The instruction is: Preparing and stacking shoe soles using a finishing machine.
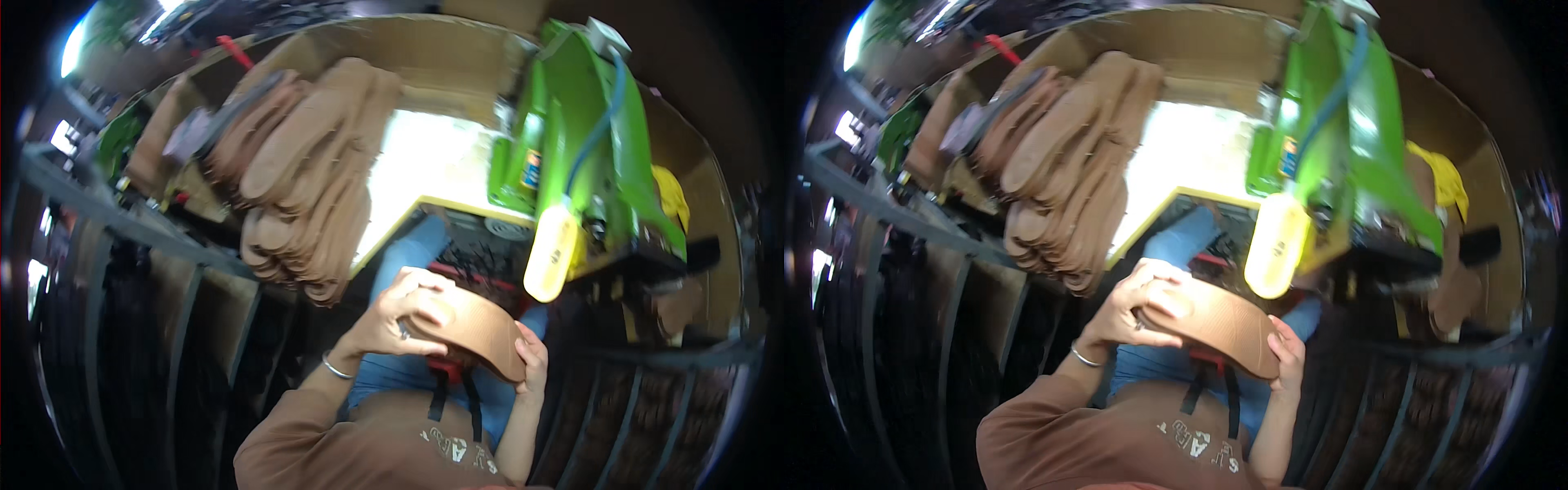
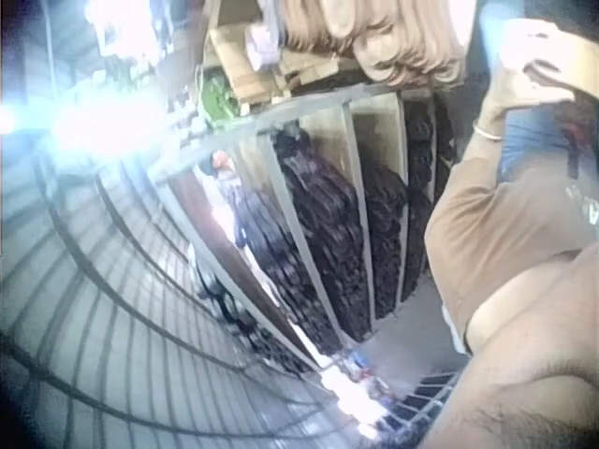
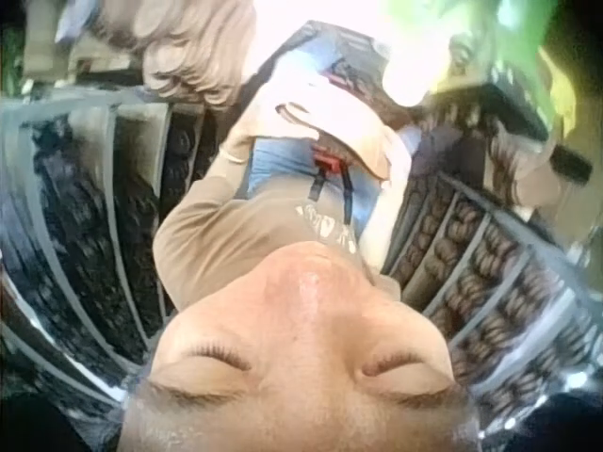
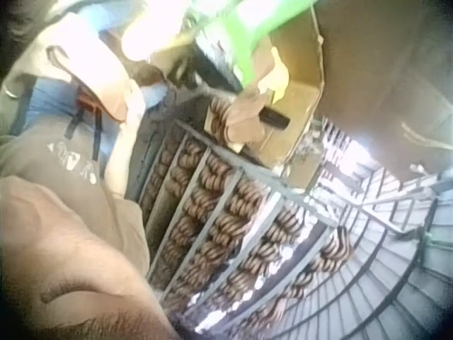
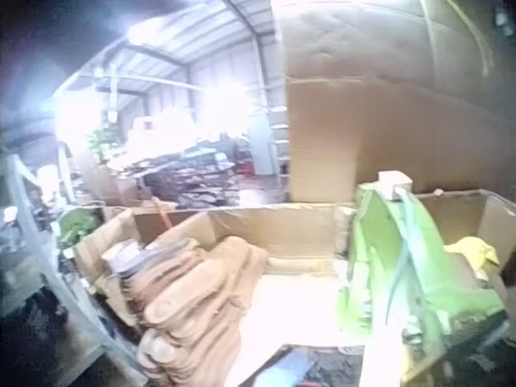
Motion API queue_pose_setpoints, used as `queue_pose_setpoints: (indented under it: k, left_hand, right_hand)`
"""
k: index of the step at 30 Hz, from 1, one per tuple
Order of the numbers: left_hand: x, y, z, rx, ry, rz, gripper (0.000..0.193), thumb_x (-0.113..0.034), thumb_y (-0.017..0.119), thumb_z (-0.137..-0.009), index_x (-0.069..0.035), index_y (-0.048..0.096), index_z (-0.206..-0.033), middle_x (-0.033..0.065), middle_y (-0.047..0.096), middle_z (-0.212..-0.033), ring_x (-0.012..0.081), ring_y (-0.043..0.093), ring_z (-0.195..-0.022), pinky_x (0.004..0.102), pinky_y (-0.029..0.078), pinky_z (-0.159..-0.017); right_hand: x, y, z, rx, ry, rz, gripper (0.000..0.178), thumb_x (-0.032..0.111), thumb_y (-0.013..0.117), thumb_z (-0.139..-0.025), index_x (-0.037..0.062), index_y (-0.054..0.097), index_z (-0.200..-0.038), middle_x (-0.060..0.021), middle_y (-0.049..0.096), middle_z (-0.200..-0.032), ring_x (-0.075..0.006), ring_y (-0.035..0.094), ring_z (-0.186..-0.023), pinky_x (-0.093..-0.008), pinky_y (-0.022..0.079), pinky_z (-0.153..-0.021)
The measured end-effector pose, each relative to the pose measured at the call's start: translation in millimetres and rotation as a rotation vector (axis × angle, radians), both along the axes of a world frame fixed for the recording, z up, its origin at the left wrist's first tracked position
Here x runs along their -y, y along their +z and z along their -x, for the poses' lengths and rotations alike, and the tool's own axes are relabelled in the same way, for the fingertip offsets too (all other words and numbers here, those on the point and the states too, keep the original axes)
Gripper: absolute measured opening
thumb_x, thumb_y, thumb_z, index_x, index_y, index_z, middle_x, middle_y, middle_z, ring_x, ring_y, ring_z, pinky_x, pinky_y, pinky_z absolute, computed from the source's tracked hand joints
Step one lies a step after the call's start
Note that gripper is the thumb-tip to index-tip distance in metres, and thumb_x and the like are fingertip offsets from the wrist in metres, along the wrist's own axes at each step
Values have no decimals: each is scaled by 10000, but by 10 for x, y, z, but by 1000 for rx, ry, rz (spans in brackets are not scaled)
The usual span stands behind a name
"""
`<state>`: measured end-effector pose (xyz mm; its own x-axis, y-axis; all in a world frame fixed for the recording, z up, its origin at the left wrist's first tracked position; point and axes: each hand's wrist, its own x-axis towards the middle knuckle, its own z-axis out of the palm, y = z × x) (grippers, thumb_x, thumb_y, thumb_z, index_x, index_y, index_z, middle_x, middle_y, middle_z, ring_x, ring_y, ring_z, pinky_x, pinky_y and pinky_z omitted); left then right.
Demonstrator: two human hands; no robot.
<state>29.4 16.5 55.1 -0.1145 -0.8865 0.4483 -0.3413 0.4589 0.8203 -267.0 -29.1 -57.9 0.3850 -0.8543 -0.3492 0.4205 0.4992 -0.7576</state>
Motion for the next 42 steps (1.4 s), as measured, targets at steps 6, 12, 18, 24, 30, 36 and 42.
queue_pose_setpoints:
  k: [6, 12, 18, 24, 30, 36, 42]
  left_hand:
    - [311, -659, 972, -1071, -166, -506, 629, -43, 641, -809, 20, 327, -1350, 185, 534, -1209, 255, 556, -1091, 355, 431, -954]
    - [660, -433, 1475, -598, -177, -672, 310, -176, 708, -810, 29, 647, -1034, 73, 668, -915, 95, 593, -813, 254, 491, -736]
    - [719, -433, 1397, -470, -19, -467, 216, -190, 692, -828, 3, 659, -920, 33, 656, -787, 69, 576, -682, 231, 472, -617]
    - [616, -533, 1321, -710, 30, -513, 128, -52, 718, -793, 30, 675, -881, 15, 643, -699, 29, 541, -646, 201, 460, -583]
    - [638, -513, 1150, -688, 40, -398, 199, -44, 699, -799, 57, 658, -966, 64, 676, -848, 68, 589, -748, 229, 485, -679]
    - [492, -491, 727, -755, 93, -461, 280, -21, 692, -785, 80, 620, -1036, 109, 674, -942, 129, 629, -842, 257, 501, -782]
    - [222, -495, 290, -816, 254, -544, 253, -4, 667, -764, 98, 617, -990, 117, 665, -887, 133, 622, -785, 238, 488, -734]
  right_hand:
    - [-531, -251, 288, 0, -217, 16, 598, -60, 676, -732, -22, 418, -1270, -137, 517, -1243, -228, 518, -1138, -347, 398, -999]
    - [-1085, -513, 200, 100, -118, -259, 615, -101, 671, -728, -19, 411, -1279, -122, 524, -1219, -230, 515, -1142, -377, 414, -989]
    - [-1203, -428, 303, 71, -133, -250, 604, -80, 657, -725, -31, 410, -1273, -137, 523, -1207, -246, 526, -1118, -384, 429, -972]
    - [-846, -32, 857, -56, -486, 33, 622, -34, 609, -697, -35, 396, -1281, -145, 521, -1210, -250, 513, -1130, -378, 399, -1003]
    - [-6, 401, 992, -154, -561, 210, 437, 2, 616, -734, -3, 449, -1137, -114, 539, -1095, -207, 524, -1053, -324, 411, -940]
    - [327, 512, 678, -116, -469, 233, 434, -19, 593, -731, 6, 458, -1142, -87, 557, -1059, -180, 544, -1007, -299, 421, -917]
    - [302, 427, 336, -133, -347, 199, 515, -9, 579, -723, -54, 462, -1223, -136, 552, -1171, -210, 537, -1070, -309, 392, -962]
